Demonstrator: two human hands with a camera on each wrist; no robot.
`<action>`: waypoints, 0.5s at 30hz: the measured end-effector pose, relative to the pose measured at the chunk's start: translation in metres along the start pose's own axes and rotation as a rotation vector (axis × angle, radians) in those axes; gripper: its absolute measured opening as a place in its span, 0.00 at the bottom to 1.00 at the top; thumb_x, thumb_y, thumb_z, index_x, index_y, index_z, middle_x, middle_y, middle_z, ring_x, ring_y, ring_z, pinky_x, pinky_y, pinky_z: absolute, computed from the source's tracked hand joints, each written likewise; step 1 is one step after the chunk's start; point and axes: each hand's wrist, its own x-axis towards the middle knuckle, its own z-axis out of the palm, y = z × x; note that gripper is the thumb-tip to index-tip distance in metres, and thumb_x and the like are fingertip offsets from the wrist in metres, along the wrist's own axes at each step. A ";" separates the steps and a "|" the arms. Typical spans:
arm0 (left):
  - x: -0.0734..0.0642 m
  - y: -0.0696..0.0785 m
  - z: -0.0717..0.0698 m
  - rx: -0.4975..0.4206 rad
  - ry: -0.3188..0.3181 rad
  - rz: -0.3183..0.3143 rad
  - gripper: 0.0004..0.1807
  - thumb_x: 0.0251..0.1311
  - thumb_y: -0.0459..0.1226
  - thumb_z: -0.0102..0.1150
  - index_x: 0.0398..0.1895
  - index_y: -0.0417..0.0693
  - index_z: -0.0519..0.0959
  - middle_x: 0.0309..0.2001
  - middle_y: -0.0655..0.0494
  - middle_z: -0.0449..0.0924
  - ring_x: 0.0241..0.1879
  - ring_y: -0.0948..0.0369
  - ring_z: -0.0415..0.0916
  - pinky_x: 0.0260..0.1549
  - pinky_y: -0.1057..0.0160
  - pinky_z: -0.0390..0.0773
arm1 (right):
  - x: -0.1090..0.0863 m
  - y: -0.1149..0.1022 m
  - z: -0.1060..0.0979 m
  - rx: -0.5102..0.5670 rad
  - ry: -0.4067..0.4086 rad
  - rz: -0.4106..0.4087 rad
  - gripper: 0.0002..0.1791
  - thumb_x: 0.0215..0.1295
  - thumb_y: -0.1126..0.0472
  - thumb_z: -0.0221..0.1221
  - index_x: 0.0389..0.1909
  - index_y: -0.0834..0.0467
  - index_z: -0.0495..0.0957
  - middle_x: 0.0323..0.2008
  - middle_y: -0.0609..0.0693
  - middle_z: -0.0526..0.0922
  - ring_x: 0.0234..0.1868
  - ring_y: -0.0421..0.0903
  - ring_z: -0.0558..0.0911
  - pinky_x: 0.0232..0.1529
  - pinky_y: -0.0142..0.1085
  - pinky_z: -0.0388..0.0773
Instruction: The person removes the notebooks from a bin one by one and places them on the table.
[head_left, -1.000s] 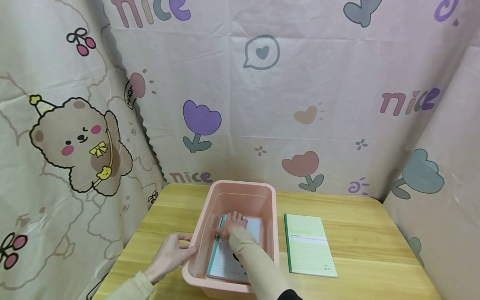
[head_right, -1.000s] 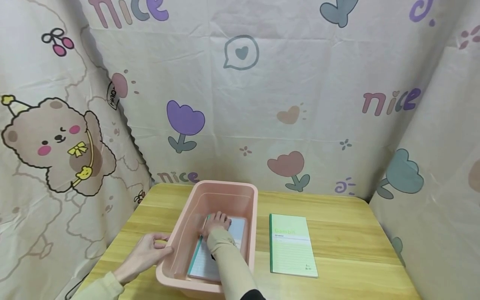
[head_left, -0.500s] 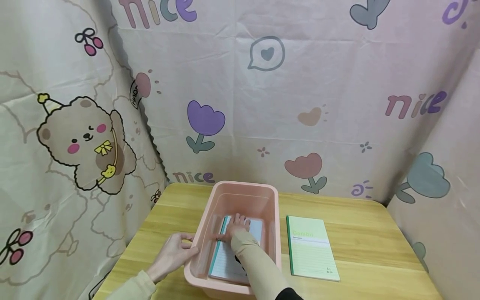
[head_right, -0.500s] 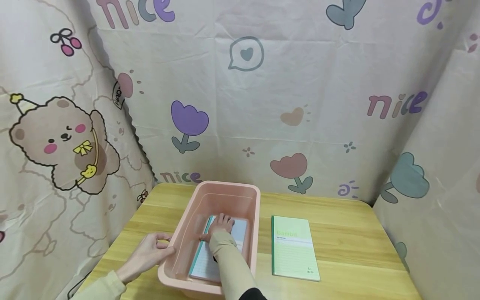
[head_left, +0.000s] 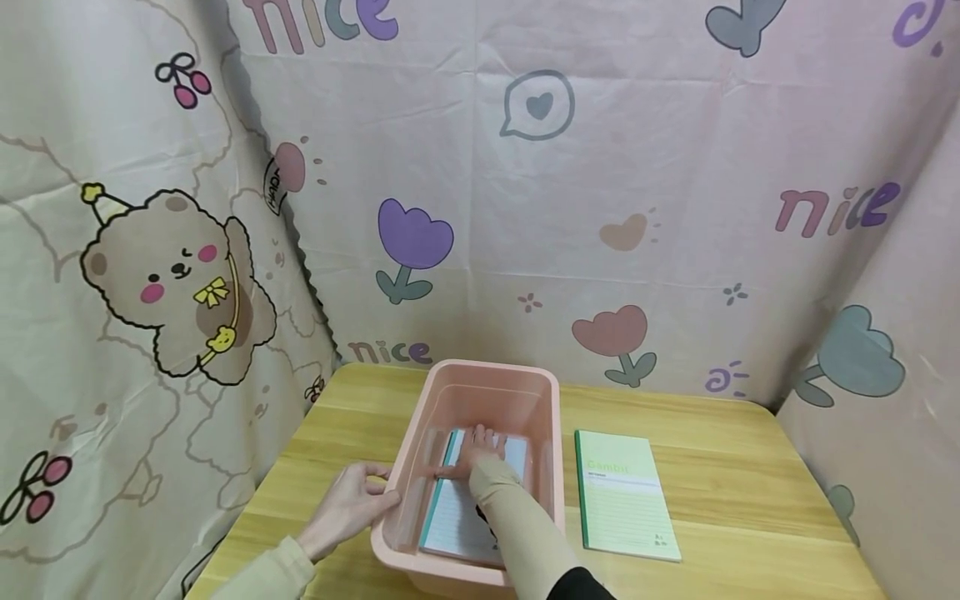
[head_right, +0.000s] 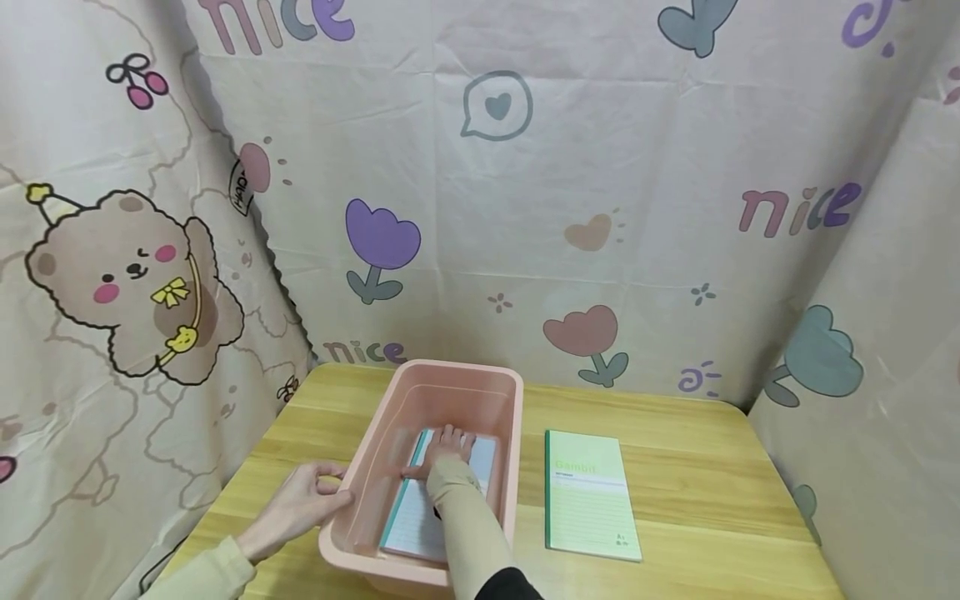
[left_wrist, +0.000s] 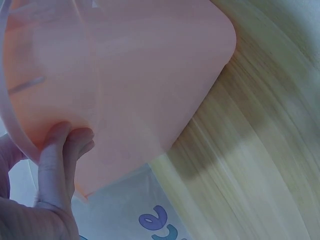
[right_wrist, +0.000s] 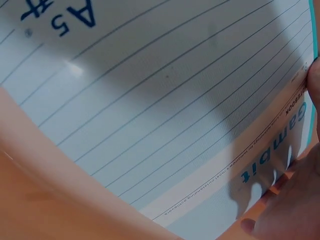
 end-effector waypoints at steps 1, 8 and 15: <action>0.000 0.000 0.000 -0.001 -0.001 0.001 0.26 0.53 0.29 0.59 0.54 0.20 0.73 0.36 0.33 0.88 0.32 0.51 0.89 0.29 0.59 0.88 | 0.001 0.000 0.000 0.004 -0.001 -0.002 0.71 0.36 0.20 0.68 0.74 0.62 0.57 0.73 0.58 0.64 0.74 0.56 0.64 0.79 0.58 0.55; 0.000 0.000 -0.001 -0.001 -0.005 0.011 0.26 0.53 0.30 0.59 0.54 0.20 0.73 0.35 0.35 0.88 0.31 0.53 0.89 0.28 0.60 0.88 | 0.007 0.002 -0.001 -0.024 0.011 -0.021 0.70 0.36 0.19 0.67 0.72 0.62 0.59 0.72 0.59 0.65 0.72 0.56 0.64 0.78 0.58 0.56; -0.001 0.001 -0.001 -0.017 -0.015 0.017 0.25 0.53 0.29 0.59 0.53 0.20 0.73 0.36 0.32 0.88 0.32 0.51 0.89 0.29 0.59 0.88 | 0.012 0.003 0.000 -0.084 0.001 -0.028 0.65 0.38 0.22 0.69 0.70 0.61 0.63 0.71 0.58 0.66 0.73 0.56 0.64 0.77 0.57 0.58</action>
